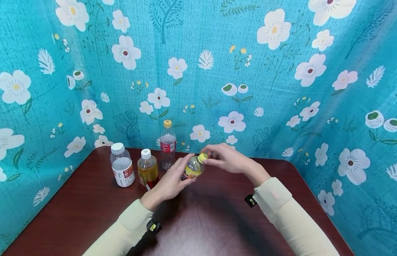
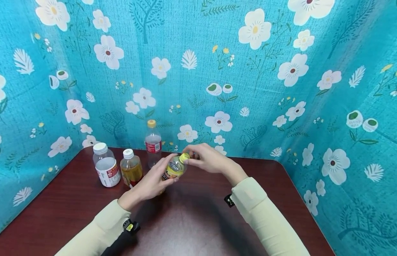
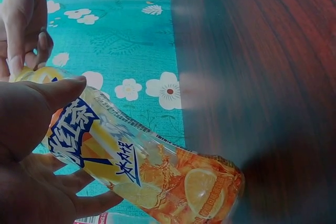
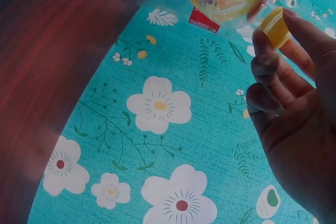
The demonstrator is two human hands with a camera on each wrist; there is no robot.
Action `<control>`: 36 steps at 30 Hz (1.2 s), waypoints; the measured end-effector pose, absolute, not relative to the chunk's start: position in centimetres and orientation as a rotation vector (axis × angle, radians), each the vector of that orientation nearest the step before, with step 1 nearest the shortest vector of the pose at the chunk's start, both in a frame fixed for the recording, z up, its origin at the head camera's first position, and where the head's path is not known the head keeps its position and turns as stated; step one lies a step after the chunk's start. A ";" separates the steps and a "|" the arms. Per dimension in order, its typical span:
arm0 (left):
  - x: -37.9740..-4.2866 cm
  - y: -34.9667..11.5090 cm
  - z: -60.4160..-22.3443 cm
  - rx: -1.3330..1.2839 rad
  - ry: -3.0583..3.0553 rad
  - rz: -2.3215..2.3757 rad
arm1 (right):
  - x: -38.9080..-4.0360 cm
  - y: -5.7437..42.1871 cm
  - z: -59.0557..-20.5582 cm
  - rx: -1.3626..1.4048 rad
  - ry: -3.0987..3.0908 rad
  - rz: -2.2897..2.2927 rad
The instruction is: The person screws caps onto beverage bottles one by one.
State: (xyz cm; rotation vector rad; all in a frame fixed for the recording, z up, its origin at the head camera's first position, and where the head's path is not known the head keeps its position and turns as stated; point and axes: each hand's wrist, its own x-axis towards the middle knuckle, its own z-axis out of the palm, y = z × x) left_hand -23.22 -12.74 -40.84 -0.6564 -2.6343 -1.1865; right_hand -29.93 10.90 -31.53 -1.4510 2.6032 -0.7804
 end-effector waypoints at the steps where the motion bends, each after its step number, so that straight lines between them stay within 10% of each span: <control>1: -23.2 -12.7 -40.9 -0.655 -2.632 -1.192 | -29.9 10.9 -31.5 -1.464 2.606 -0.781; 36: -23.0 -11.9 -40.3 -0.750 -2.621 -1.219 | -29.4 11.2 -31.6 -1.597 2.744 -0.724</control>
